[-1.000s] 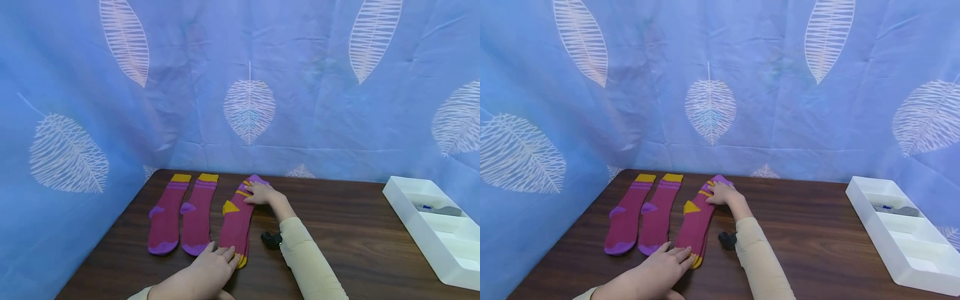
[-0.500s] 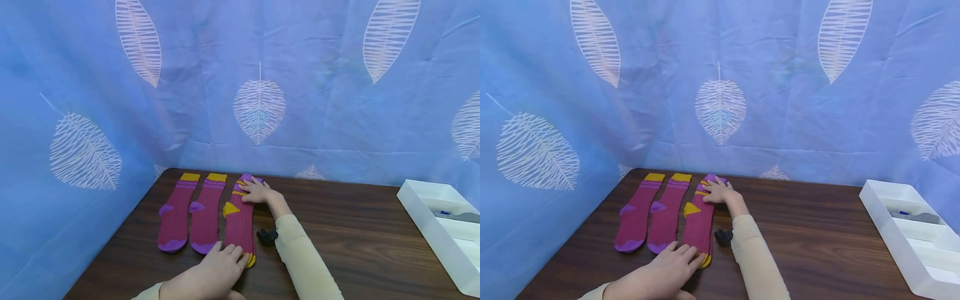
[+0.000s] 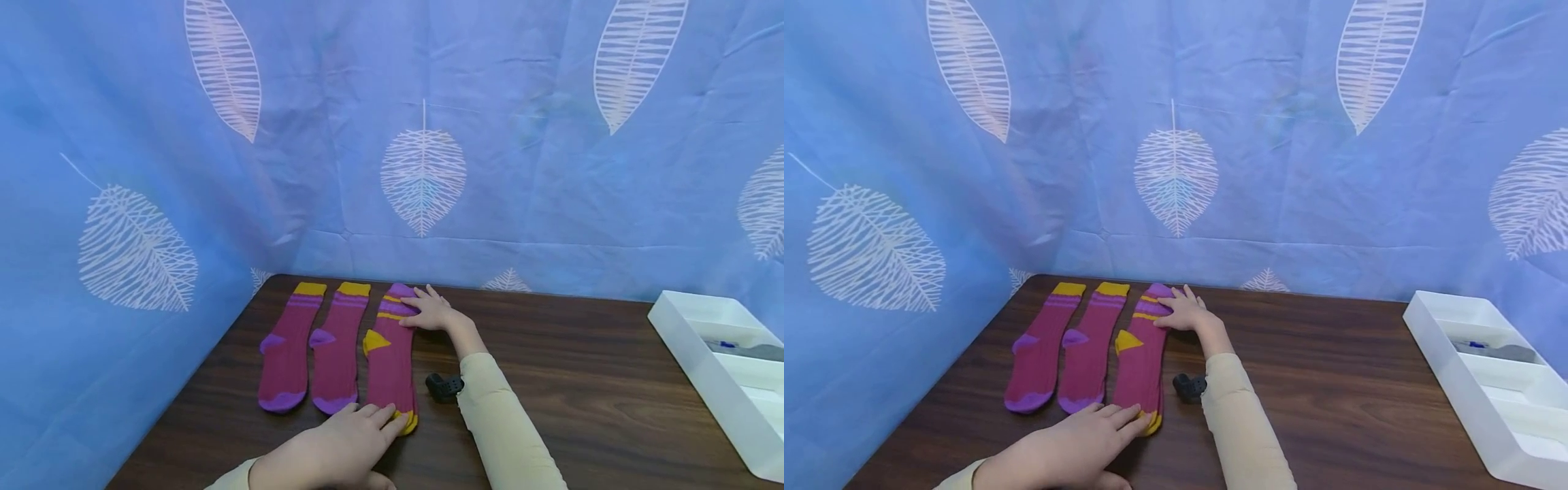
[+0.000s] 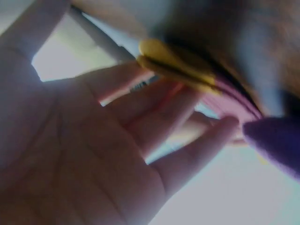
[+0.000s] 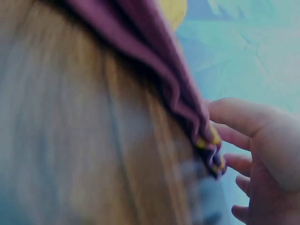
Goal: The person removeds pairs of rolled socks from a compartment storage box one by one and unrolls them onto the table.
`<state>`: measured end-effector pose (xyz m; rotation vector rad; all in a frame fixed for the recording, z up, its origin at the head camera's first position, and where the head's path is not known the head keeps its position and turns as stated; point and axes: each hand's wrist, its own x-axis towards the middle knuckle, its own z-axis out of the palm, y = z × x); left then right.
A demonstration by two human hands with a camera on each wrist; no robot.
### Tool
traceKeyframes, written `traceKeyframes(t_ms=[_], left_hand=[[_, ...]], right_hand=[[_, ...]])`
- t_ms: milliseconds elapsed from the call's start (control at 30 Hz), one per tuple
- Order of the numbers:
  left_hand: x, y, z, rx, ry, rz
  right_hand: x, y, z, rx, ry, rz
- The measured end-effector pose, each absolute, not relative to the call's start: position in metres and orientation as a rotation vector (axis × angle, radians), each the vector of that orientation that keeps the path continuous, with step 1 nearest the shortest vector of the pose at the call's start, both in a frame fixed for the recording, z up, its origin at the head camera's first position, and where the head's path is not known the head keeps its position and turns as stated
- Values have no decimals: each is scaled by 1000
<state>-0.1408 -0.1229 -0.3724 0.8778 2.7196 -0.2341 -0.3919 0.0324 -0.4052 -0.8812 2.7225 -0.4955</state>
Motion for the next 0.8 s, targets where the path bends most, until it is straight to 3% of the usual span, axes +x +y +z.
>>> traceKeyframes(t_ms=[200,800], left_hand=[[-143,-134,-362,898,2589,-12],[-144,-133,-363,949,2611,-69]], right_hand=[[-395,43,-411,-792,2737,-555],[-396,43,-414,-854,2753,-513]])
